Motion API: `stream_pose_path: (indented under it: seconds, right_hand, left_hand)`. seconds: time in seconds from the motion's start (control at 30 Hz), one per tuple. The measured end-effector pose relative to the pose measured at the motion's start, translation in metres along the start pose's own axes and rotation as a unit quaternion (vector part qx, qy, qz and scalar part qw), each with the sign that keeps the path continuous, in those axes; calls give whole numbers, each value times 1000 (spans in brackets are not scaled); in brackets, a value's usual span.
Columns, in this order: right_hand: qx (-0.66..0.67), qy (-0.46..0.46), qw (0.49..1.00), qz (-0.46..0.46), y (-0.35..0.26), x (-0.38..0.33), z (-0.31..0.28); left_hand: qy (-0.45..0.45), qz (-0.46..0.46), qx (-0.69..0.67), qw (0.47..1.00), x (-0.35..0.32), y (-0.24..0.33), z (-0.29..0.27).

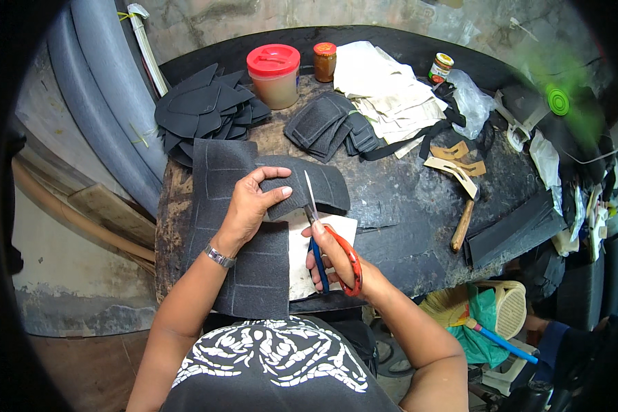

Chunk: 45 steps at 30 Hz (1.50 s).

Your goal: The person cuts a black rubber sheet into smaller rectangular pieces using red-handled scissors. They repeatedly trim the edges and stack the cut pieces on the workbench.

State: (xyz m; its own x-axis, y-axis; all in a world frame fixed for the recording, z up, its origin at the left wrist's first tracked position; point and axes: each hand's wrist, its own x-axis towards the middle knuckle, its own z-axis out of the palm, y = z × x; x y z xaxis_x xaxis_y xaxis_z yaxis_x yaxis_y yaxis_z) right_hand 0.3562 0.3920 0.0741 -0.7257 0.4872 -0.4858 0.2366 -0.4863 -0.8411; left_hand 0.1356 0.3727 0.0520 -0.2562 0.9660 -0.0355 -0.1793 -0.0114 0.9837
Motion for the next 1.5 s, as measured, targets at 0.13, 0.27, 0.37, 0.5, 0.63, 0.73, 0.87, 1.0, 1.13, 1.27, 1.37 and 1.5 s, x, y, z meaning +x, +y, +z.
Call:
stream_pose_path:
  seconds: [0.13, 0.27, 0.37, 0.5, 0.63, 0.73, 0.87, 1.0, 1.13, 1.27, 1.37, 1.5]
  right_hand:
    - [13, 5, 1000, -20, 3, -3, 3]
    - [39, 9, 999, -7, 5, -6, 8]
    - [69, 0, 998, -12, 2, 1, 10]
    - [95, 18, 995, -8, 0, 10, 14]
    - [103, 16, 995, -4, -1, 11, 17]
    - [108, 20, 994, 1, -4, 17, 16]
    - [89, 13, 996, 9, -12, 27, 10]
    - [78, 27, 997, 1, -15, 30, 10]
    - [119, 26, 993, 8, -19, 44, 7]
    - [167, 28, 986, -7, -18, 52, -3]
    - [199, 50, 979, -20, -13, 39, -12]
    - [203, 49, 978, 17, 2, -1, -24]
  left_hand:
    - [-19, -24, 10, 999, -1, 2, -3]
    - [-24, -32, 21, 999, -4, 2, -7]
    - [-24, -40, 34, 998, -7, 1, -8]
    - [-37, -34, 25, 998, -9, 1, -8]
    - [-40, -25, 21, 999, -11, 2, -8]
    - [-41, -38, -7, 998, -13, 3, -7]
    - [-57, -46, -21, 997, -12, 5, -9]
    - [-65, -60, -14, 996, -11, 6, -13]
    - [-73, -61, 7, 995, -6, 4, -17]
    - [-69, -68, 134, 986, 18, 5, -31]
    - [31, 108, 498, 860, 30, 3, -33]
    - [95, 164, 626, 757, 29, -5, -12]
